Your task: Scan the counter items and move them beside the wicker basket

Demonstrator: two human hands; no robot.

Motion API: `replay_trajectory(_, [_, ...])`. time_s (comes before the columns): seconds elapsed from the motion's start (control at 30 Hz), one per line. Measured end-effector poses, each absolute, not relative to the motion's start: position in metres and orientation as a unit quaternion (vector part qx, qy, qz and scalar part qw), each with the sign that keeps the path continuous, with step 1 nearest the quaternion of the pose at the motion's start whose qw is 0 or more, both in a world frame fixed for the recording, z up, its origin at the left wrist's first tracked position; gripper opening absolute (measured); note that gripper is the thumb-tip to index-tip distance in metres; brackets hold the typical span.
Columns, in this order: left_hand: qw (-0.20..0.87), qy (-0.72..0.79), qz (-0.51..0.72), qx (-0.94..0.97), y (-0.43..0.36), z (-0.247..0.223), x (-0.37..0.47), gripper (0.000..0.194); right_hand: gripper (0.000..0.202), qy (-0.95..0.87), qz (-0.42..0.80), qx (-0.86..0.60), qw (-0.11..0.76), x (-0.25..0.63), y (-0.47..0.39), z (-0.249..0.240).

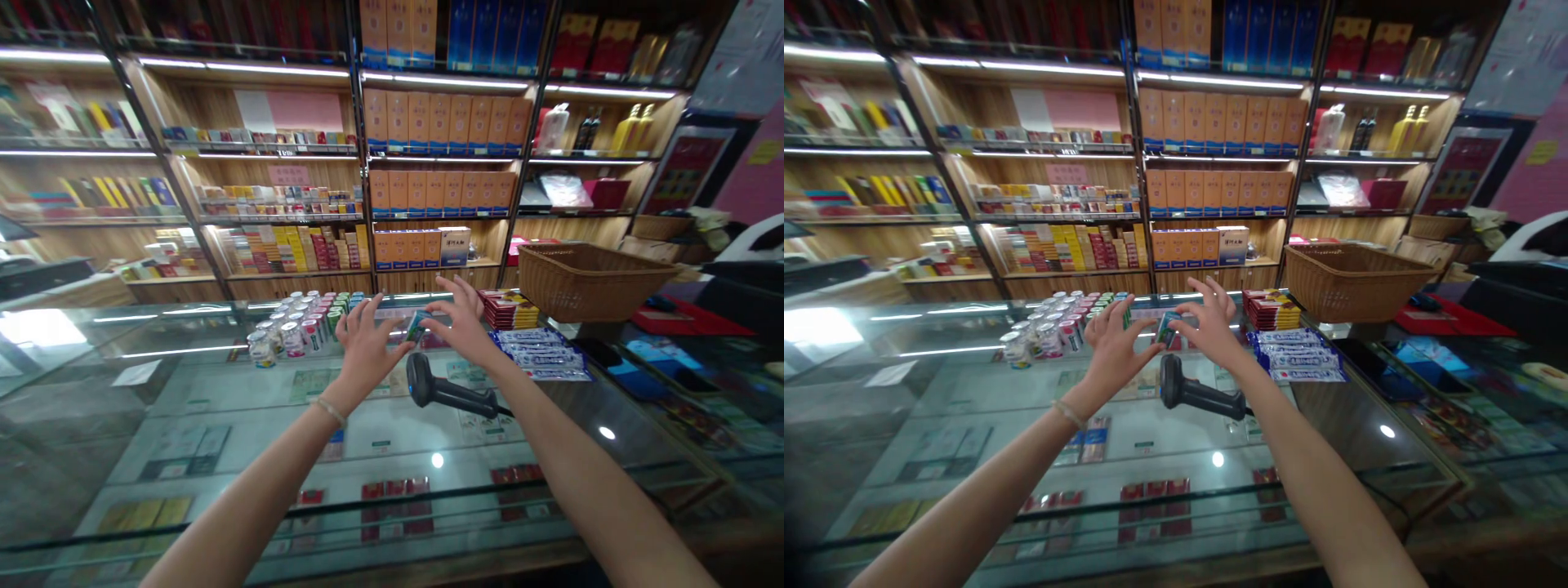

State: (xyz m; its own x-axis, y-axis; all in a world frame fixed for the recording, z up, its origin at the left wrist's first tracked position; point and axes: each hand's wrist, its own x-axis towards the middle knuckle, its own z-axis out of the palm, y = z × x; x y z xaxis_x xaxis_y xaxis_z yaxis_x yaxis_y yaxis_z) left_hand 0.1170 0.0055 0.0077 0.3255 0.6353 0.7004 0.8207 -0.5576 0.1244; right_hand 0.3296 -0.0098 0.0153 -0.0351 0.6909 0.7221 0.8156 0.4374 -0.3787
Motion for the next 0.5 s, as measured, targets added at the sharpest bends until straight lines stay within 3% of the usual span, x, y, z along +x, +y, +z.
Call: replay_trajectory(0.5, [0.042,-0.456,-0.372,-0.807,0.025,0.026,0.165,0.016,0.021,-0.704,-0.070,-0.556,0.436,0.356,0.001,0.014])
